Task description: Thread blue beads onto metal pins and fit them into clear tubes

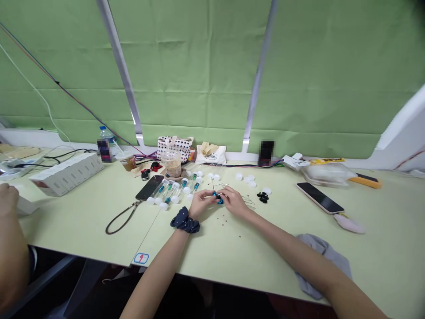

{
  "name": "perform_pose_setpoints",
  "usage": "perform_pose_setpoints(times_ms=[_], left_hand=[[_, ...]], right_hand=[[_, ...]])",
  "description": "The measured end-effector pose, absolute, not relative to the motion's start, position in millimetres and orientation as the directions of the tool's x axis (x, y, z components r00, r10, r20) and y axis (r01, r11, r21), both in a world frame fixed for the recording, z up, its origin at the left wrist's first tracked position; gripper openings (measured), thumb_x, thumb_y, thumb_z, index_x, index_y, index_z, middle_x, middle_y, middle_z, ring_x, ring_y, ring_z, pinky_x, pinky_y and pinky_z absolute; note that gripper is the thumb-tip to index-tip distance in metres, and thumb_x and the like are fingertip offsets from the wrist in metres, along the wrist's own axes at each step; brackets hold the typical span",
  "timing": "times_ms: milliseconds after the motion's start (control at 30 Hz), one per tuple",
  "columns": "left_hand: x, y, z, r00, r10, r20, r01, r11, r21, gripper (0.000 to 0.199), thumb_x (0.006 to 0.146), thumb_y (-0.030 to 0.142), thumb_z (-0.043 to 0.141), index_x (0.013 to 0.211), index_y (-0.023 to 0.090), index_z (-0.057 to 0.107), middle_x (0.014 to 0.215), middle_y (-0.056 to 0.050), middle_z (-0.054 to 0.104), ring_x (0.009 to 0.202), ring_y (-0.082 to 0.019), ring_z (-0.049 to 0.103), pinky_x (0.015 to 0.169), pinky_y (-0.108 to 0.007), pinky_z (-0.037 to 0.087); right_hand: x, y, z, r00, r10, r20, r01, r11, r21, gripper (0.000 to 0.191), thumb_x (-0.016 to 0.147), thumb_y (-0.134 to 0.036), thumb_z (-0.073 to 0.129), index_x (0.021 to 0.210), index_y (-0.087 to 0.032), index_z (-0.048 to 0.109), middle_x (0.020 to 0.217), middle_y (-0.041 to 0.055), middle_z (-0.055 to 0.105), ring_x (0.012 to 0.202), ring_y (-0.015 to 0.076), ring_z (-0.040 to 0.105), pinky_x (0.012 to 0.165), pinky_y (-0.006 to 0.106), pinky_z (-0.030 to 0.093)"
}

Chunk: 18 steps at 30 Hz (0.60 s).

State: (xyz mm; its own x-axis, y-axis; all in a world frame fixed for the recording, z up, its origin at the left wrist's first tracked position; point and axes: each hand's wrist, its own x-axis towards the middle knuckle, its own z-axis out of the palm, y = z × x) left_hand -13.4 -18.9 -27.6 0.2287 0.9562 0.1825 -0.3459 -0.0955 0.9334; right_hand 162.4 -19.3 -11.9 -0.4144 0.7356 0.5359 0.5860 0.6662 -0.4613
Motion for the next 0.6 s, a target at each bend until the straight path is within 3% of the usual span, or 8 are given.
perform_pose_setpoints(times_ms=[600], left_hand=[[-14.5,-17.6,-31.7,0.247,0.956,0.155,-0.233,-0.097,0.968,0.037,0.059,0.030,0.078,0.086,0.010,0.063,0.079,-0.008,0.070,0.070,-0.020,0.068,0.072,-0.035,0.052]], right_hand=[[170.7,-13.6,-18.3,-0.457,0.681,0.573,0.508,0.728,-0.460,0.025,0.088,-0.015,0.041,0.101,-0.021,0.061,0.088,0.0057,0.056,0.075,0.0151,0.055,0.067,0.026,0.043]])
